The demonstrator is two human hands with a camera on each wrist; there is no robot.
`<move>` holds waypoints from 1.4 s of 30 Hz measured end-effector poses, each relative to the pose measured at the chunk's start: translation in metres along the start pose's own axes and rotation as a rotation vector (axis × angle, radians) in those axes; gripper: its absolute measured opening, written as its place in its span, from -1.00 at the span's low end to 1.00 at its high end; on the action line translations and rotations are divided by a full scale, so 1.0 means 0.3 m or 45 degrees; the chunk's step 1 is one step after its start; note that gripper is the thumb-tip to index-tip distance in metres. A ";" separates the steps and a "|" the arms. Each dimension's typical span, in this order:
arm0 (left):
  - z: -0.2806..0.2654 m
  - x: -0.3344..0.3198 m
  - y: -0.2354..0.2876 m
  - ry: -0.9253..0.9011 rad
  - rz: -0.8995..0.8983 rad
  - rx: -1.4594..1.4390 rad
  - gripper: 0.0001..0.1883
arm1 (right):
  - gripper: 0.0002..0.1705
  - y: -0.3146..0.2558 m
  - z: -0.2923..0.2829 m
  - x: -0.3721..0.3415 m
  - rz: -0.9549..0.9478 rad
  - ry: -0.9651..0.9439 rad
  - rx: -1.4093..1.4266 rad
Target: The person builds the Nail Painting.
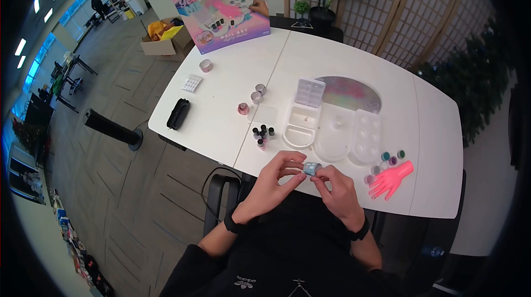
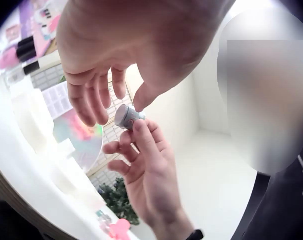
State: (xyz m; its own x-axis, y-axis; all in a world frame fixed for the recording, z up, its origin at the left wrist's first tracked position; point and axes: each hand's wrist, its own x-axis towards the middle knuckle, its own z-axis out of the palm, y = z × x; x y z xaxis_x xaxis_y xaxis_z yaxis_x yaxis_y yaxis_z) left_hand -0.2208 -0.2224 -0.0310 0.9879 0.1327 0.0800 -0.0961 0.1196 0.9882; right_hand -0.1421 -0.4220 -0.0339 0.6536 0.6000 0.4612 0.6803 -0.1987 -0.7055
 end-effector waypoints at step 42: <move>0.045 -0.015 -0.030 0.041 0.335 0.524 -0.84 | -0.82 -0.003 0.051 -0.031 0.392 0.216 0.491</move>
State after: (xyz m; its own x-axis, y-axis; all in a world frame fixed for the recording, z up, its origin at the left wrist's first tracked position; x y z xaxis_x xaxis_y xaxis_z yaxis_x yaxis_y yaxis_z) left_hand -0.2226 -0.2374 -0.0384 0.9317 0.1372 0.3364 -0.2797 -0.3200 0.9052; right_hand -0.1537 -0.4156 -0.0457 0.8704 0.4187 0.2592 0.2971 -0.0269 -0.9545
